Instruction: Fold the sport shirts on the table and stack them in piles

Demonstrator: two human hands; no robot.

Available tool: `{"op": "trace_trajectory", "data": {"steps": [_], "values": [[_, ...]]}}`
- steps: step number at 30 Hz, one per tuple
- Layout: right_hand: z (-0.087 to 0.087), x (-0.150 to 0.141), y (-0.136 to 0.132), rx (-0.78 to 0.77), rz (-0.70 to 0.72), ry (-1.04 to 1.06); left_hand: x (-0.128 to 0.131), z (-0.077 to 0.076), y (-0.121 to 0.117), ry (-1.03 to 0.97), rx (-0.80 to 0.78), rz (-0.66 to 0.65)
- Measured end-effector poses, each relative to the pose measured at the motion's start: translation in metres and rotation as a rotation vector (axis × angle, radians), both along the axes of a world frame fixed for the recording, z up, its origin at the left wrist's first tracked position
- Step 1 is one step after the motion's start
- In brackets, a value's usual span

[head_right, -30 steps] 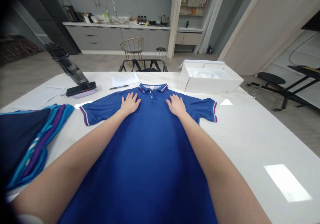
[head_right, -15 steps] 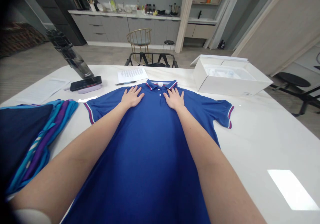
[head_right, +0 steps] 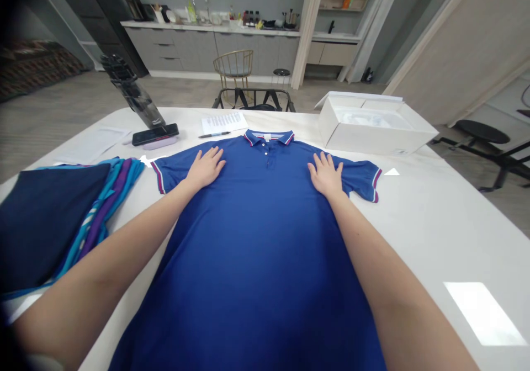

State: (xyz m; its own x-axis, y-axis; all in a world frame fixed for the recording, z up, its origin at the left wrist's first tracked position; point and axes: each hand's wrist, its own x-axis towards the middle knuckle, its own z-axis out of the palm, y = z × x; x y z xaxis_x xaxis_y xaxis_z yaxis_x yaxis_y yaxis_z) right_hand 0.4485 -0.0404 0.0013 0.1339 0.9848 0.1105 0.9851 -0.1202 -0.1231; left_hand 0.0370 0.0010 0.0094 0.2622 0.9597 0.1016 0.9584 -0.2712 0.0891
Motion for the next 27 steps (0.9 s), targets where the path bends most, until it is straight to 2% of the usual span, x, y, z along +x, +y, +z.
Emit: {"op": "trace_trajectory", "data": {"steps": [2,5,7,10,16,19,21,24,27], "values": [[0.003,-0.030,-0.015,0.028,0.070,-0.008,0.025,0.004,-0.021,-0.026,0.049,-0.046],[0.002,-0.080,-0.042,-0.094,0.167,0.058,0.062,0.000,-0.058,-0.069,-0.034,-0.099],[-0.001,-0.098,-0.059,-0.128,0.193,0.055,0.075,-0.006,-0.081,-0.073,-0.081,-0.123],[-0.005,-0.092,-0.080,-0.149,0.138,0.039,0.071,-0.012,-0.103,-0.074,-0.110,-0.127],[-0.005,-0.010,-0.116,-0.157,-0.006,0.007,0.023,-0.011,-0.130,-0.030,-0.140,-0.051],[0.000,0.009,-0.139,-0.155,-0.042,-0.006,0.008,-0.006,-0.148,-0.003,-0.154,0.011],[0.003,0.001,-0.156,-0.113,-0.024,-0.042,0.009,-0.002,-0.163,0.007,-0.130,0.030],[0.007,-0.035,-0.181,-0.022,0.122,-0.093,0.022,0.001,-0.187,-0.007,-0.093,-0.038],[0.005,-0.065,-0.201,-0.083,0.240,-0.036,0.032,0.001,-0.211,-0.029,-0.137,-0.080]]}}
